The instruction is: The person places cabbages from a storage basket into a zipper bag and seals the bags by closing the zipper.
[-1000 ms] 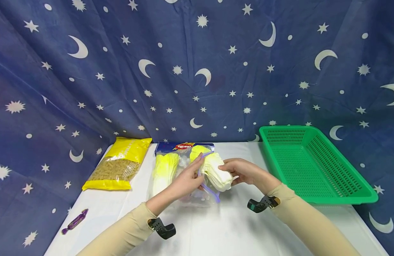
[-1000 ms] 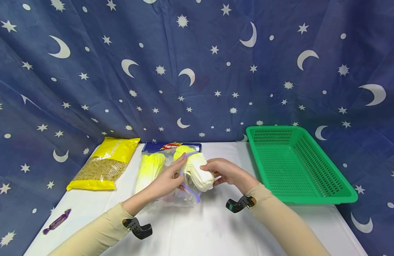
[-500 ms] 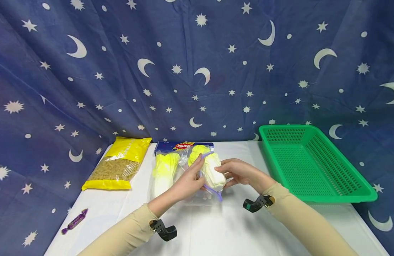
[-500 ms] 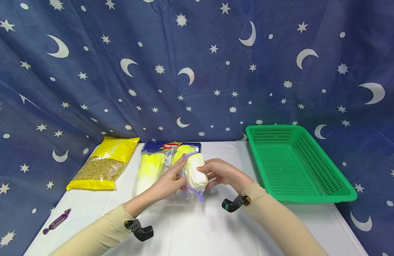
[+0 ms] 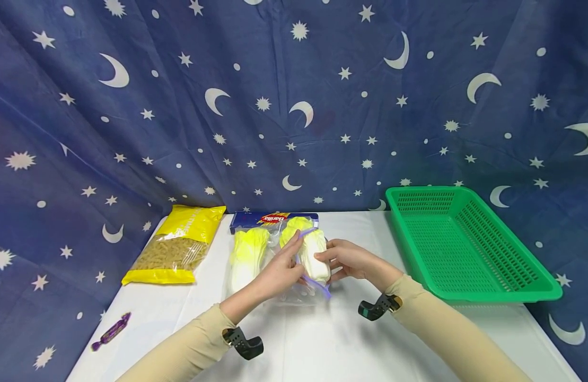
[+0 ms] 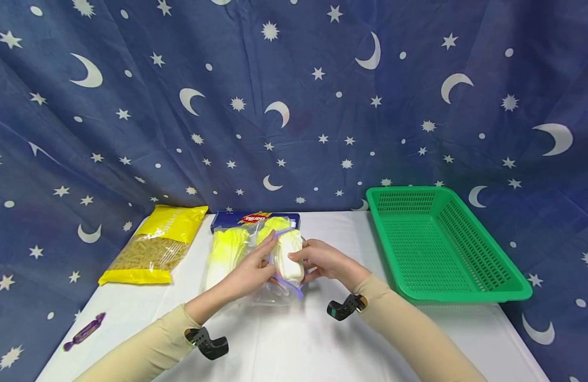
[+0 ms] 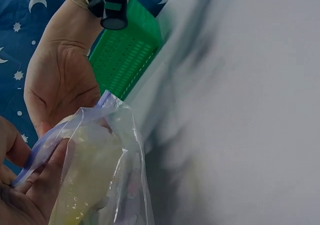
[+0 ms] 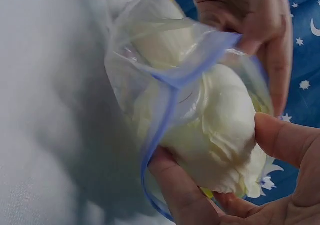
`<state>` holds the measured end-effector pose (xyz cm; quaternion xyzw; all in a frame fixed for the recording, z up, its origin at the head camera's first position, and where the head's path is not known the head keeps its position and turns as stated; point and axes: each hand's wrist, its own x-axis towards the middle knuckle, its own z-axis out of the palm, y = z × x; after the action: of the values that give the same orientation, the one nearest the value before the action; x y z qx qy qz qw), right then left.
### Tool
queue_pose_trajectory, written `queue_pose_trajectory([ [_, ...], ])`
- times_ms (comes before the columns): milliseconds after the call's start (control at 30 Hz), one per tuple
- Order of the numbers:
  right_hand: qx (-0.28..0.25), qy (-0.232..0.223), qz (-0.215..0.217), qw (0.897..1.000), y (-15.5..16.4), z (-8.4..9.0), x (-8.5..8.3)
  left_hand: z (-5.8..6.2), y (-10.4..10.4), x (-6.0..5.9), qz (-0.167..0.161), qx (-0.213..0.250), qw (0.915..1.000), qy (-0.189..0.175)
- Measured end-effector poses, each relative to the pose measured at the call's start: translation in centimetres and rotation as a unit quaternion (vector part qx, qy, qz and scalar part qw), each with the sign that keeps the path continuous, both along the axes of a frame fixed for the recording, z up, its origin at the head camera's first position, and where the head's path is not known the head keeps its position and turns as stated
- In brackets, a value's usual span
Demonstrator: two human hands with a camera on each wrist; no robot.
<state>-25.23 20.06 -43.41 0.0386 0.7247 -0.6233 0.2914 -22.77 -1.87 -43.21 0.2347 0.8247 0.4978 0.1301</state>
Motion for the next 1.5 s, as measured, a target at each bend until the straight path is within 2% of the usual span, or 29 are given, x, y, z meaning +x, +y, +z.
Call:
queue_pose_trajectory([
  [133,0.027,0.009,-0.012,1.0,-0.3,-0.2,0.1,0.1,0.1,0.0,-0.001,0.037,0.999,-0.024],
  [333,0.048,0.019,-0.019,0.999,-0.8,-0.5,0.4,-0.1,0.3,0.1,0.001,0.063,0.9973,-0.037],
  [633,0.036,0.017,-0.021,0.999,-0.9,-0.7,0.6,-0.4,0.2,0.0,0.001,0.08,0.9959,-0.043],
  [800,0.048,0.045,-0.012,0.998,-0.2,-0.9,0.9,-0.4,0.1,0.0,0.001,0.079,0.9958,-0.045],
  [900,0.064,0.074,-0.033,0.995,0.7,-1.0,0.9,-0.4,0.1,0.0,0.003,0.077,0.9961,-0.044],
  [1100,0.092,0.121,-0.109,0.982,2.4,-1.9,0.6,-0.3,0.0,0.0,0.006,0.075,0.9962,-0.044],
  [1200,0.086,0.119,-0.118,0.982,2.5,-3.0,1.0,-0.3,0.0,0.0,0.007,0.082,0.9953,-0.05],
  [1367,0.037,0.098,-0.104,0.989,1.6,-4.8,2.1,-0.2,0.0,0.0,0.011,0.092,0.9942,-0.054],
  [1500,0.011,0.107,-0.105,0.989,0.8,-5.4,2.6,0.1,0.0,-0.1,0.008,0.09,0.995,-0.044],
])
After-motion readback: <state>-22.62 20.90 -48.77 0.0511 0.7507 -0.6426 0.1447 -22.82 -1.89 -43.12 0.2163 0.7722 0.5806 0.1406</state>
